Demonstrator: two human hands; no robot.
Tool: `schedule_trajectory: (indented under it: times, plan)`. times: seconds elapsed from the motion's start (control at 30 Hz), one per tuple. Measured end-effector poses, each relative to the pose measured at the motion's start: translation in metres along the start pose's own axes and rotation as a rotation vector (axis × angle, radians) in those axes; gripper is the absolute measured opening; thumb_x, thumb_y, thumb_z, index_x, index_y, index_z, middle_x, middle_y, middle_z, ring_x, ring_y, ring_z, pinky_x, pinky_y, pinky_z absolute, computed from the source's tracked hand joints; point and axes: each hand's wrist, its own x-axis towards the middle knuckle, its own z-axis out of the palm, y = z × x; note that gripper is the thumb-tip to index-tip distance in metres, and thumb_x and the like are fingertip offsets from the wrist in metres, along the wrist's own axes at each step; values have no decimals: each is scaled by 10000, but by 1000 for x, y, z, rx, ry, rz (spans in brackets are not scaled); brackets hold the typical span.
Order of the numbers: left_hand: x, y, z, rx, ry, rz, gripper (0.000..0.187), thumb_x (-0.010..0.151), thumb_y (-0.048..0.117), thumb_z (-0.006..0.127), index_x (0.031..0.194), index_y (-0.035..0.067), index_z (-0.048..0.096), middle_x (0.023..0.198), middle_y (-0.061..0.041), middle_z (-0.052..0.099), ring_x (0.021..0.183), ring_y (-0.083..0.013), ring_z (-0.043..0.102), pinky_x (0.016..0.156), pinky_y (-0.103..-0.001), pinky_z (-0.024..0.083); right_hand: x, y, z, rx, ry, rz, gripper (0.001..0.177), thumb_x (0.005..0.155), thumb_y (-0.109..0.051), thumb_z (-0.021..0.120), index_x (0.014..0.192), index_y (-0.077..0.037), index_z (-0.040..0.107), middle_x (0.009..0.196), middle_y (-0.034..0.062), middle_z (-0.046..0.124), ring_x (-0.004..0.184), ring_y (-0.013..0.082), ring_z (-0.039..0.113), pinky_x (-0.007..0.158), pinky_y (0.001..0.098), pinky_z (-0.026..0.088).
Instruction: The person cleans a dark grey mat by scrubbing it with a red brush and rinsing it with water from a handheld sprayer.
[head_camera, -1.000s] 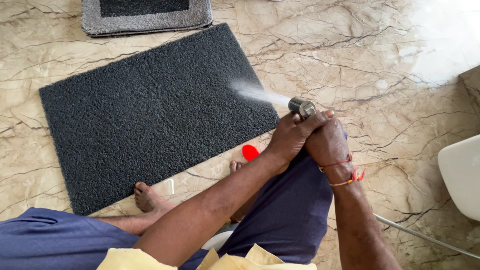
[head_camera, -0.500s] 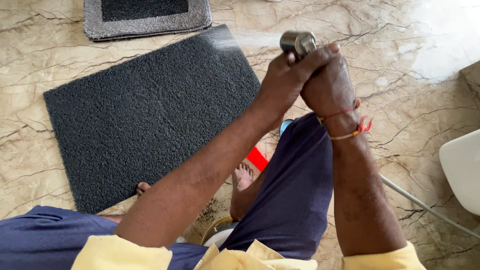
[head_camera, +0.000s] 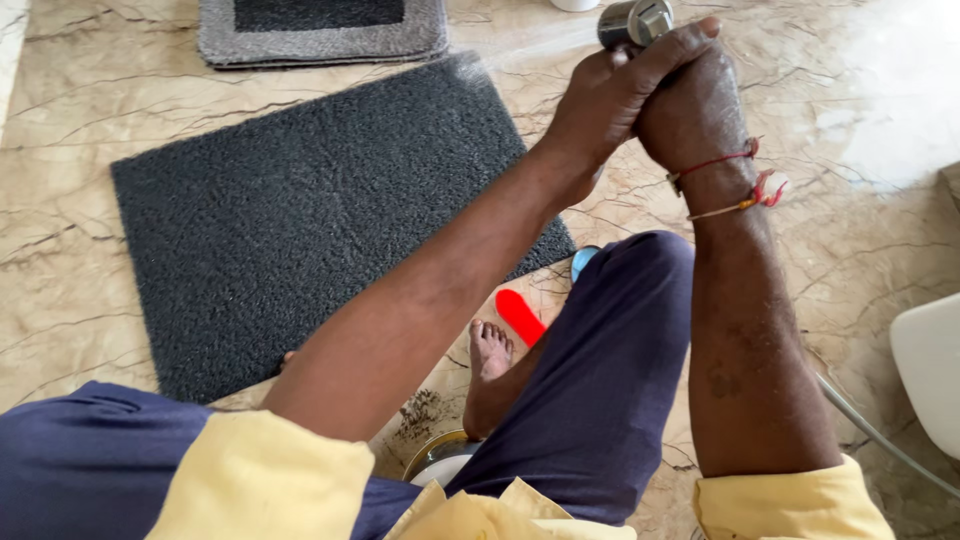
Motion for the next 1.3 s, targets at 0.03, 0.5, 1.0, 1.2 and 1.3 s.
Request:
schedule_trajectory:
  times: [0.03,0.5,1.0,1.2,1.3]
  plan:
    - [3,-2,-2,10,-8,15,748,781,669,784,1201,53,732,1118,-107,727,1067,-169,687,956,-371,538,4,0,3,7,-7,15,168,1006,-151,672,1102,-18,707,956,225,726,884,393,716,704,481,558]
    - [29,-14,-48,-90,69,-46,844,776,644,804,1241,-43,645,1139,-188,682,1070,-285,676,865,-449,582,46,-27,27,128,-9,42,223,1009,-201,661,982,12,718,848,208,741,790,321,750,668,436,590]
    - [-31,-21,-73,-172,162,-198,912,722,609,789,1356,-10,572,1311,-215,593,1252,-309,597,1060,-470,510,11,-44,85,9,-265,224,222,956,-211,645,893,-1,680,761,176,725,657,290,738,587,417,612]
    - [-55,-20,-78,-237,207,-235,829,742,565,809,1269,-30,574,1237,-203,631,1147,-270,641,987,-428,551,-9,-54,101,109,-202,165,268,931,-248,650,850,-2,719,782,234,719,745,391,725,671,501,573]
    - [-65,-21,-82,-245,237,-257,787,771,543,802,1258,-35,580,1197,-185,646,1100,-244,658,938,-400,574,-14,-62,103,80,-269,230,303,942,-290,643,878,-2,712,793,247,709,755,402,718,656,511,568]
